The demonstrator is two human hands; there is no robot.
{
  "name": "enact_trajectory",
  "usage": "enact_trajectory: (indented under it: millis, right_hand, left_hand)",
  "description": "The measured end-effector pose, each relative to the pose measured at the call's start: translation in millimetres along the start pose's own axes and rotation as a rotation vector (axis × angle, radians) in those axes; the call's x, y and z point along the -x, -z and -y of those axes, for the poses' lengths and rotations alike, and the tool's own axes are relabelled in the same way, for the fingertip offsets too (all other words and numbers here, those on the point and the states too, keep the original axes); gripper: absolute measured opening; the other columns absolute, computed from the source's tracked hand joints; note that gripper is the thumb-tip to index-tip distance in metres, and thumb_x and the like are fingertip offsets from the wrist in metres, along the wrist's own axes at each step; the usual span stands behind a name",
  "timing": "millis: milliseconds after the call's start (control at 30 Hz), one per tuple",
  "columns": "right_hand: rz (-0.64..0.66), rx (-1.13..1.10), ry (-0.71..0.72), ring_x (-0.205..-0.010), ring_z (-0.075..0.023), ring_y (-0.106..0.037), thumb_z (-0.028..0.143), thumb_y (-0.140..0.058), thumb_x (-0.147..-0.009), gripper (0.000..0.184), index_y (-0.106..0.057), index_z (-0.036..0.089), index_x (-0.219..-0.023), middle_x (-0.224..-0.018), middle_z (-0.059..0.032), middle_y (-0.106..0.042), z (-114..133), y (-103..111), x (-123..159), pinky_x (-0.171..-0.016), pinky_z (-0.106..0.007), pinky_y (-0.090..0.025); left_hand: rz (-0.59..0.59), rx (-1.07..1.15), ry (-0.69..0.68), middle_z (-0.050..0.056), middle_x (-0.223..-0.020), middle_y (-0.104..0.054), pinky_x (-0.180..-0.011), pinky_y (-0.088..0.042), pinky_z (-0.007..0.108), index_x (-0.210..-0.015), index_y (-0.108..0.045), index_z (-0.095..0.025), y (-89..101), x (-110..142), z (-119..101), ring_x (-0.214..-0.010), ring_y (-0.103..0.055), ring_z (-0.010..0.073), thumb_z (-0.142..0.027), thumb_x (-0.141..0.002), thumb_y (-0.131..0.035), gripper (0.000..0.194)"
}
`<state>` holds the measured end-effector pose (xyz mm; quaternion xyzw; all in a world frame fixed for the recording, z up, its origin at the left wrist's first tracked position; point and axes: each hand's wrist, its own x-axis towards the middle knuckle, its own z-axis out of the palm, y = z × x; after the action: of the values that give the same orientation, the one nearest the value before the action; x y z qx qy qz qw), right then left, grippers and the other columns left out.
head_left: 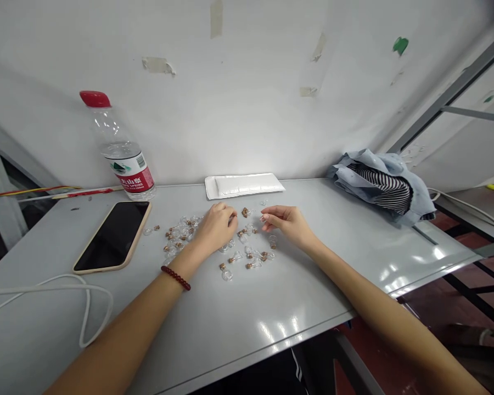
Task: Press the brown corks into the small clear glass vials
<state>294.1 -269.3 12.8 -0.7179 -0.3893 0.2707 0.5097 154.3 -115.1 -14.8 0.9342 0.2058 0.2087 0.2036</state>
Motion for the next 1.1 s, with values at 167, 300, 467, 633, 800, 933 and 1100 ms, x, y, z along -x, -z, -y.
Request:
enact_trajectory:
  millis: [167, 300, 467, 633, 800, 933, 1100]
  right_hand:
    - [0.007, -0.048, -0.02, -0.06, -0.0151, -0.064, 0.032, -0.067, -0.077, 0.024, -0.069, 0.013, -0.091, -0.065, -0.0031, -0.069, 4, -1, 2, -0.068, -0.032, -0.051]
    - [0.021, -0.081, -0.01, -0.06, -0.0149, -0.063, 0.032, -0.068, -0.076, 0.022, -0.069, 0.013, -0.088, -0.064, -0.0027, -0.068, 3, -2, 2, -0.067, -0.032, -0.052]
    - [0.029, -0.065, 0.038, -0.059, -0.0141, -0.062, 0.032, -0.066, -0.078, 0.02, -0.07, 0.014, -0.086, -0.064, -0.0024, -0.067, 2, -2, 2, -0.067, -0.032, -0.052]
    - [0.022, -0.084, 0.027, -0.061, -0.0145, -0.063, 0.029, -0.068, -0.077, 0.019, -0.069, 0.013, -0.088, -0.066, -0.003, -0.068, 0, -3, 1, -0.066, -0.032, -0.053]
    - [0.005, -0.105, 0.012, -0.06, -0.0138, -0.063, 0.027, -0.07, -0.077, 0.018, -0.068, 0.013, -0.087, -0.067, -0.0028, -0.067, 1, -4, 0, -0.065, -0.031, -0.054]
    - [-0.005, -0.129, 0.006, -0.06, -0.0128, -0.063, 0.025, -0.069, -0.077, 0.015, -0.068, 0.013, -0.086, -0.07, -0.0026, -0.067, 1, -2, 0, -0.063, -0.03, -0.054]
    - [0.062, -0.21, -0.006, -0.062, -0.013, -0.064, 0.03, -0.07, -0.076, 0.018, -0.068, 0.013, -0.083, -0.075, -0.0034, -0.068, 3, 2, 1, -0.063, -0.028, -0.054]
  left_hand:
    - [0.014, 0.002, 0.013, 0.009, -0.088, -0.064, -0.079, -0.05, 0.039, -0.087, -0.07, -0.016, 0.7, -1, 0, -0.09, -0.06, 0.0264, -0.022, -0.086, -0.052, 0.019]
    - [0.023, 0.004, -0.018, 0.009, -0.1, -0.064, -0.087, -0.048, 0.039, -0.104, -0.068, -0.016, 1.8, -1, 0, -0.1, -0.057, 0.0263, -0.019, -0.086, -0.051, 0.025]
    - [0.083, -0.022, -0.101, 0.008, -0.11, -0.059, -0.094, -0.044, 0.045, -0.116, -0.065, -0.024, 3.7, 3, -4, -0.109, -0.05, 0.028, -0.022, -0.087, -0.05, 0.033]
    - [0.121, -0.046, -0.108, 0.009, -0.11, -0.056, -0.093, -0.043, 0.048, -0.121, -0.062, -0.026, 4.1, 4, -5, -0.11, -0.048, 0.0294, -0.026, -0.088, -0.048, 0.036]
    - [0.117, -0.028, -0.101, 0.009, -0.108, -0.055, -0.09, -0.043, 0.049, -0.118, -0.063, -0.027, 1.6, 0, -4, -0.108, -0.048, 0.0304, -0.03, -0.087, -0.051, 0.033]
    - [0.085, 0.034, -0.094, 0.008, -0.098, -0.059, -0.085, -0.045, 0.045, -0.097, -0.068, -0.021, -0.6, -4, -5, -0.1, -0.049, 0.0287, -0.029, -0.086, -0.053, 0.02]
    - [0.009, 0.157, -0.096, 0.006, -0.086, -0.064, -0.084, -0.046, 0.041, -0.08, -0.066, -0.02, 2.9, -6, -10, -0.095, -0.053, 0.0262, -0.024, -0.083, -0.055, 0.013]
